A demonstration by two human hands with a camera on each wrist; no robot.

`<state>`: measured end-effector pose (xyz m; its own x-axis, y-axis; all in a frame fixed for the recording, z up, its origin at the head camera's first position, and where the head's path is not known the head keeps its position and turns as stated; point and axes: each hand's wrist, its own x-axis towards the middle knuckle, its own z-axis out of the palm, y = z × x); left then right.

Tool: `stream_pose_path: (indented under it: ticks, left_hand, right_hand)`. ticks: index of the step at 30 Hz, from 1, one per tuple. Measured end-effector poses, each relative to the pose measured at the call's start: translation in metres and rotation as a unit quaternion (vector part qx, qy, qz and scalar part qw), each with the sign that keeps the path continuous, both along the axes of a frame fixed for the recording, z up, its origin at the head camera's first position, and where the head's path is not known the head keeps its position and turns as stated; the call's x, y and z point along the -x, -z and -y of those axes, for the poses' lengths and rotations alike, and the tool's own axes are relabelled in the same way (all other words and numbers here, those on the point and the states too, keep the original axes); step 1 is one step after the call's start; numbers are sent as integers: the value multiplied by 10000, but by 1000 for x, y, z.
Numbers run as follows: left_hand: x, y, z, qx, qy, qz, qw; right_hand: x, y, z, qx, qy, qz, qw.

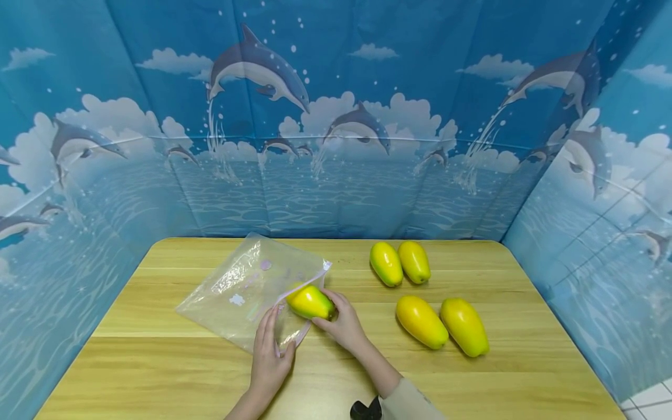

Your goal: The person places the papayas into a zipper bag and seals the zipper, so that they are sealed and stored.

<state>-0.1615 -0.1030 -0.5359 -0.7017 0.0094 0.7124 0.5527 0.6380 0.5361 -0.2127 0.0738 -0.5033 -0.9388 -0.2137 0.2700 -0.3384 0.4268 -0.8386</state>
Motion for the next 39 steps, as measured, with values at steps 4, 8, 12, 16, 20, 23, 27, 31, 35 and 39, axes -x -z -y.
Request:
stream_pose_path:
  ticks: [4,8,12,16,20,23,27,31,35,39]
  left_hand:
    - [1,1,0,44,-11,-93,9999]
    - [1,1,0,118,-26,-157,9998]
    - [1,0,0,112,14,-63,9999]
    - [0,-1,-1,94,-30,-21,9999]
    - [1,-1,-2,83,-56,-207,9997]
    - [1,0,-2,84,-57,-326,9994]
    - [1,-1,-3,134,-87,-414,9990]
    - [1,-2,-4,145,-71,-452,9988]
    - [1,-1,-4,120,-13,-434,9990]
    - [1,0,-5,137,-42,-397,9991]
  right_hand:
    - [3,1,3,-148,63,-51,9999]
    - [7,1,8,-252,153,-138,9995]
    - [9,1,13,-106,267,-236,9993]
    - [8,2,18,-11,397,-383,9985]
    - [7,4,22,59,543,-478,9974]
    - [6,4,24,247,634,-521,9963]
    - [7,4,26,426,713,-657,9944]
    - [9,5,29,617,668,-686,9935]
    - [10,6,31,998,659,-494,9916]
    - [13,6,35,1402,698,-297,9872]
